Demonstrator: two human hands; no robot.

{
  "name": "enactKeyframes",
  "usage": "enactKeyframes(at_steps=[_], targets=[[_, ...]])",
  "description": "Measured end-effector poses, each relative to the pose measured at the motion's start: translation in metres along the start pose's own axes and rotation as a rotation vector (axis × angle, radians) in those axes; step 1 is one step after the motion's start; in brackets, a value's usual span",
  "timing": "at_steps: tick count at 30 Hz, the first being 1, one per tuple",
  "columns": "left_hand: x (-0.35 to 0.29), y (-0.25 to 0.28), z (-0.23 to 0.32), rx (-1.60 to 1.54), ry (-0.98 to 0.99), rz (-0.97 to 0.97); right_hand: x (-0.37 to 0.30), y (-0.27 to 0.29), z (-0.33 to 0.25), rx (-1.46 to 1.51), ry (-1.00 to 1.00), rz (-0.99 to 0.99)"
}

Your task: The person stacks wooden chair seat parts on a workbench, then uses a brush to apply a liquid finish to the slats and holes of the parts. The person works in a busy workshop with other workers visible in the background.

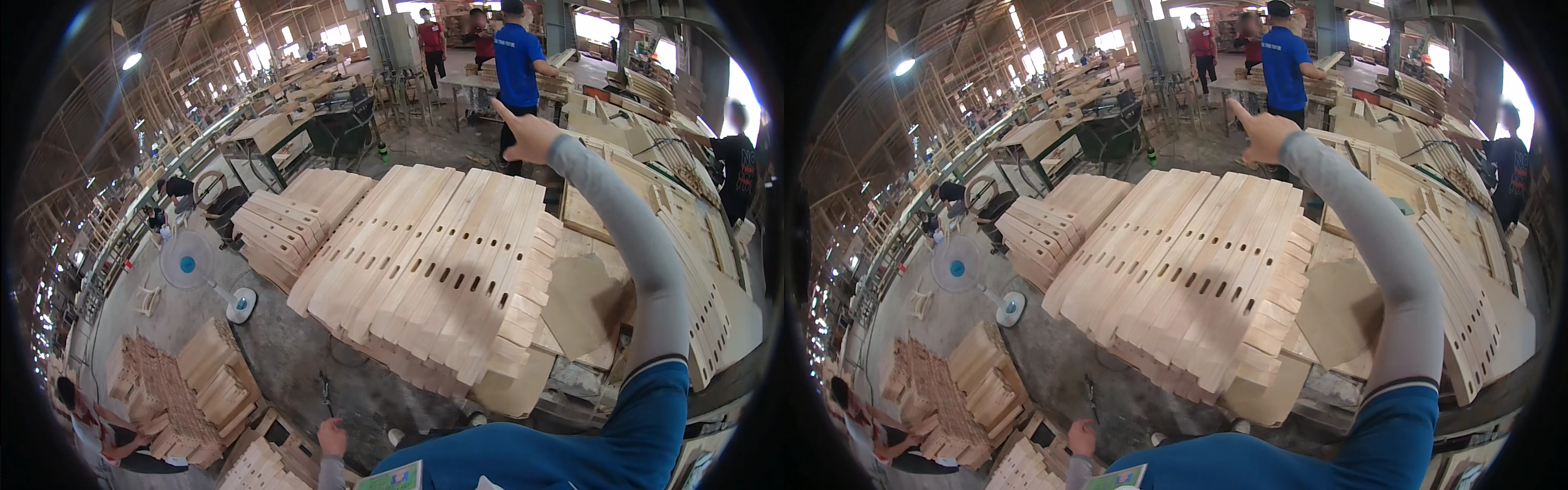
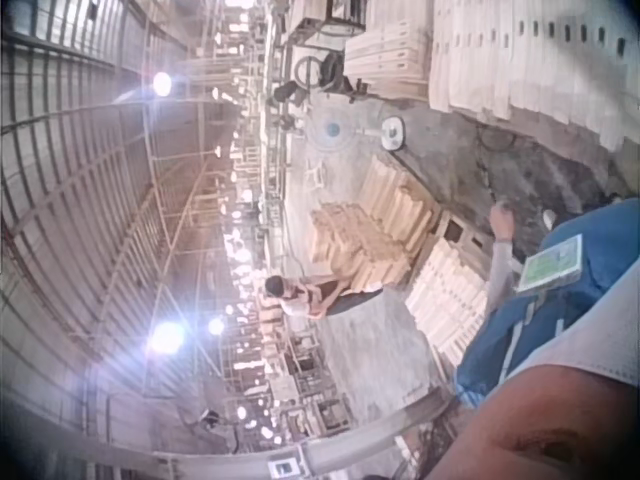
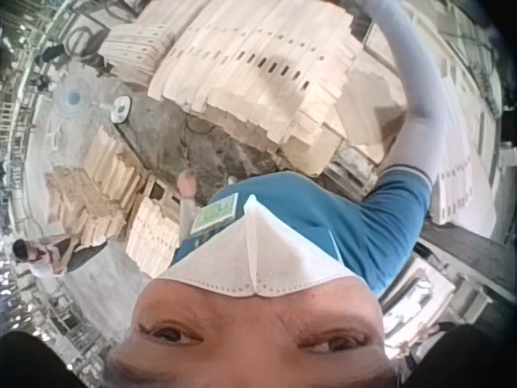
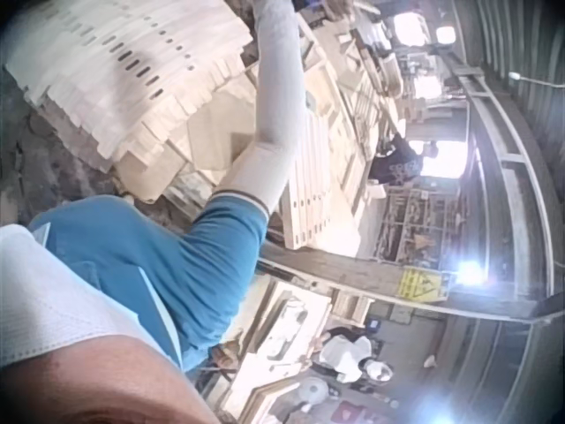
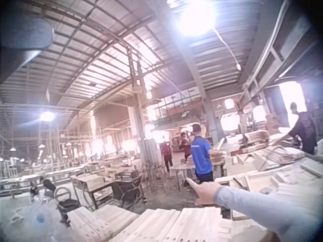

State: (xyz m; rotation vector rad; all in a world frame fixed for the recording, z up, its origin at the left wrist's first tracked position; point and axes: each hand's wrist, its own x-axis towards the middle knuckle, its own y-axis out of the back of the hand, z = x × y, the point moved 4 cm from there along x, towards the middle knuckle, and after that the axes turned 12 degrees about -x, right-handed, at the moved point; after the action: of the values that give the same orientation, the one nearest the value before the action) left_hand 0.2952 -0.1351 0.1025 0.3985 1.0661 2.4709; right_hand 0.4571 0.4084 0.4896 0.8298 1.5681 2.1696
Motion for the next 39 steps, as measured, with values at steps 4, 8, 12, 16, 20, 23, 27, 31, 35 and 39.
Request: enactKeyframes(at_steps=[4, 8, 12, 16, 20, 23, 27, 31, 35, 39], targets=[[-0.006, 0.023, -0.023, -0.173, 0.029, -0.012, 0.084, -0.002, -0.037, 0.061, -0.062, -0.009], [0.067, 0.078, 0.083, -0.626, -0.138, -0.157, 0.136, -0.025, -0.016, -0.001, -0.238, 0.091], [0.076, 0.152, 0.234, -0.907, -0.435, -0.370, 0.157, -0.049, -0.061, 0.085, -0.236, -0.172], [0.042, 0.126, 0.356, -0.851, -0.774, -1.037, 0.151, -0.057, -0.038, 0.249, -0.326, -0.149], [-0.008, 0.084, 0.444, -0.879, -0.886, -1.202, 0.125, -0.069, 0.012, 0.295, -0.346, -0.144], [-0.031, 0.055, 0.485, -0.828, -1.007, -1.222, 0.105, -0.091, 0.063, 0.452, -0.597, -0.058], [-0.062, 0.024, 0.535, -0.865, -1.127, -1.291, 0.080, -0.107, 0.127, 0.472, -0.561, -0.115], [-0.088, 0.005, 0.565, -0.935, -1.167, -1.338, 0.064, -0.115, 0.151, 0.459, -0.506, -0.143], [-0.106, -0.008, 0.577, -0.997, -1.157, -1.321, 0.054, -0.110, 0.170, 0.497, -0.514, -0.088], [-0.120, -0.015, 0.572, -1.044, -0.953, -1.322, 0.047, -0.104, 0.170, 0.453, -0.456, -0.115]])
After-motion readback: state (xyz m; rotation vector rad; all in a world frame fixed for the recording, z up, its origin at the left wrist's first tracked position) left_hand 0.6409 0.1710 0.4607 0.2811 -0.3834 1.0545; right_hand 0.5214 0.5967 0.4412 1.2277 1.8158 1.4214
